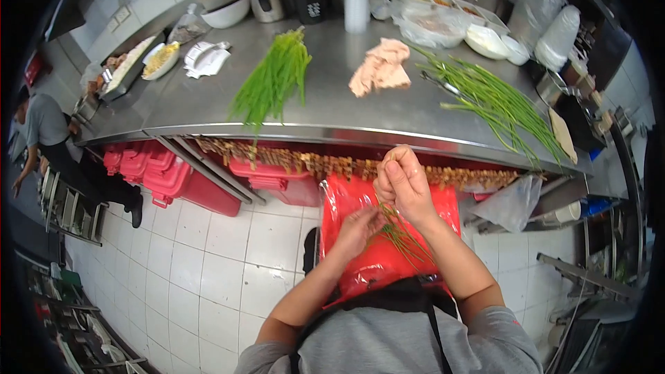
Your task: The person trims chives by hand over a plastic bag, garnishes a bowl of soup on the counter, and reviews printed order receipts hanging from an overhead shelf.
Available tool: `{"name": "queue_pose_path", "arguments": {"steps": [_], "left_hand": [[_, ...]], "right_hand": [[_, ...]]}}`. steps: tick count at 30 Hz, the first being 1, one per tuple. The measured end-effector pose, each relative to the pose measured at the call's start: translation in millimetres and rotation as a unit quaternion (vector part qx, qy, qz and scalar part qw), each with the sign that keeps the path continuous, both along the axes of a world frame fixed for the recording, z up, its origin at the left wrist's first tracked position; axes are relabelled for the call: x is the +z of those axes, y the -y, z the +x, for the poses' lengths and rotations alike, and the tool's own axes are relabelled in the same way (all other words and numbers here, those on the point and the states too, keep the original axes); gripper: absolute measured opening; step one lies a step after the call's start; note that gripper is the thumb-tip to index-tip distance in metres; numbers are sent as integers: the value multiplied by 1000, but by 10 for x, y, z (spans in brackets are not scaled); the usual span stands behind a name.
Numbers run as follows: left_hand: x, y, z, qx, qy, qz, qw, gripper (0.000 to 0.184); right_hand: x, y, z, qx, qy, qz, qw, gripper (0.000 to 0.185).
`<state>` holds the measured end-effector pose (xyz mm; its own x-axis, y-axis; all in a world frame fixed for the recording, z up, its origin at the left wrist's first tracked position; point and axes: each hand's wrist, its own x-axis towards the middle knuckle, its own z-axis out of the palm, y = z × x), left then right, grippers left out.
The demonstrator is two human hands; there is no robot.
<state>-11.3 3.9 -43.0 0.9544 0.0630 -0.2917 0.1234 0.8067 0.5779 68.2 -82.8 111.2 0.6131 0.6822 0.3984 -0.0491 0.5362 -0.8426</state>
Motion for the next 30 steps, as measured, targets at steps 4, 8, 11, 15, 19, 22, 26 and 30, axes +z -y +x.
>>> {"name": "queue_pose_path", "arguments": {"steps": [4,8,11,15,19,22,26,30], "left_hand": [[-186,110,-93,7,130,419,899,38],[-367,207,-327,29,172,592,787,27],[-311,185,-368,41,197,629,751,23],[-318,137,-340,51,203,631,747,22],[-339,183,-377,86,177,657,728,22],[-315,184,-352,125,135,590,786,23],[-433,110,-333,172,101,561,803,27],[-499,110,-294,163,93,518,835,30]], "right_hand": [[622,-475,191,15,1,-41,999,13],[974,-1387,949,11,-18,-85,996,34],[890,-1841,1415,-166,117,-287,936,62],[614,-2016,1531,-222,204,-329,895,85],[588,-1873,1455,-255,134,-235,928,78],[573,-1408,950,-172,182,-105,962,56],[179,-558,141,-133,420,-55,896,19],[-891,156,35,-134,299,-348,878,10]]}}
